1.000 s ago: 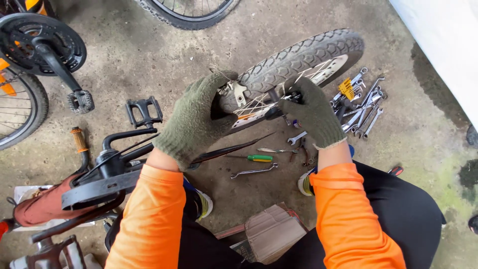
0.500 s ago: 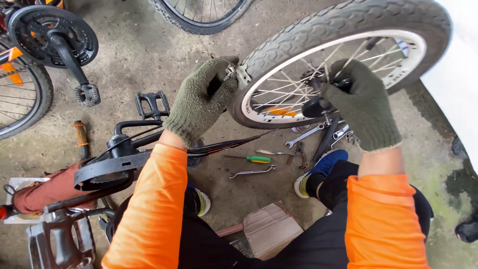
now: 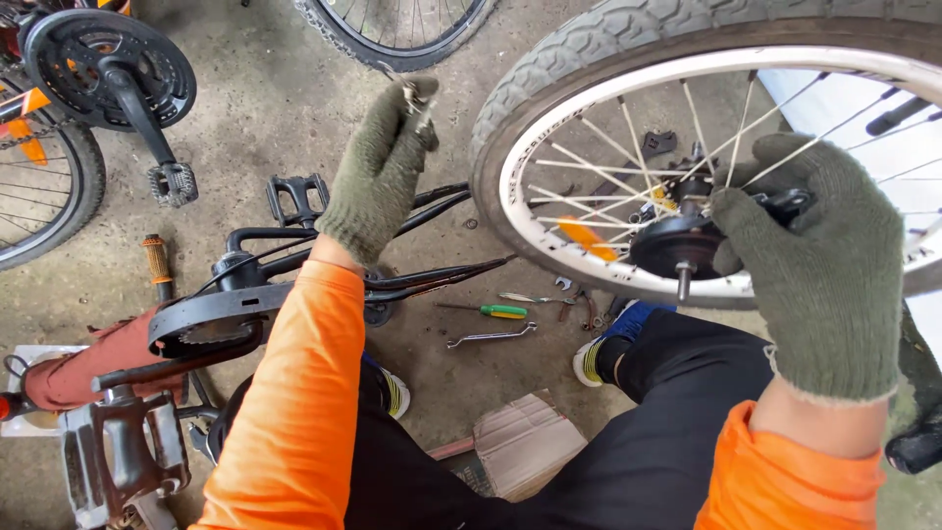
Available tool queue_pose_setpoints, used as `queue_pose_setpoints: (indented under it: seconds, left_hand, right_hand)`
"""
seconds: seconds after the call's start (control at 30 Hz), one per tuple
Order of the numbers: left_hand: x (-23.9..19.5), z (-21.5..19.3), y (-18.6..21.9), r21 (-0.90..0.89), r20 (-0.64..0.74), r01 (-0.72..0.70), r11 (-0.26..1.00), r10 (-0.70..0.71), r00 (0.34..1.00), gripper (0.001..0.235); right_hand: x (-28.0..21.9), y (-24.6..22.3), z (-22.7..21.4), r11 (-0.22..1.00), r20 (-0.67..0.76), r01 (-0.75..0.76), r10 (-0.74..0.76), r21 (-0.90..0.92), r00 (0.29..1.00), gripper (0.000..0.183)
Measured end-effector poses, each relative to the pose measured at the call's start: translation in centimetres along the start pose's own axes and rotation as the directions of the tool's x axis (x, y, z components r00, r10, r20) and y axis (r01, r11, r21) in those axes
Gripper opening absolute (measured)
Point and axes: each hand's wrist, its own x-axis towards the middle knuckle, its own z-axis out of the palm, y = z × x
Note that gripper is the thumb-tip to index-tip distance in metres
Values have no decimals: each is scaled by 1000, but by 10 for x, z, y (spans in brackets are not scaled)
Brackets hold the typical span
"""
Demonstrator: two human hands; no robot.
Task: The person works on a bicycle wheel, manipulating the spokes and hub area with gloved hands. They adjust the wheel's position and handle the brake assembly attached to the rim.
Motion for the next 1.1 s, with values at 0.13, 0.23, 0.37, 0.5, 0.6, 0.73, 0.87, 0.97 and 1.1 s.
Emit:
queue_pose_setpoints:
  seconds: [0.13, 0.23, 0.37, 0.5, 0.6, 0.73, 0.87, 0.97, 1.1]
  left_hand:
    - [1, -9, 7, 7, -21, -6, 1000, 6, 1000, 35]
    - [-3, -15, 15, -42, 14, 62, 997, -62, 998, 39]
    - [-5, -26, 24, -90, -85, 99, 991, -107, 991, 40]
    - [-10, -43, 23, -284, -271, 14, 959, -95, 958, 39]
    - [-16, -39, 29, -117, -229, 7, 993, -33, 973, 48]
    - [-16, -29, 27, 55, -213, -87, 995, 97, 972, 41]
    - [-9, -29, 26, 65, -173, -26, 998, 37, 984, 44]
    - [-9, -27, 30, -19, -139, 78, 997, -80, 987, 47]
    - [-7, -26, 33, -48, -152, 77, 996, -83, 985, 48]
  right_hand:
    - [-6, -23, -4, 990, 28, -125, 127, -69, 991, 32]
    - [-5, -33, 0, 974, 73, -215, 210, 74, 975, 32]
    - [12, -38, 18, 960, 206, -272, 280, -67, 938, 28]
    - [31, -22, 53, 935, 309, -315, 255, 164, 916, 46]
    - [48, -13, 66, 944, 381, -318, 265, 83, 886, 56]
    - [68, 6, 89, 941, 430, -299, 207, 156, 879, 54]
    - [78, 12, 100, 935, 429, -297, 193, 191, 883, 44]
    - [81, 17, 103, 941, 432, -296, 200, 165, 879, 39]
    - [90, 14, 106, 918, 414, -337, 230, 206, 881, 41]
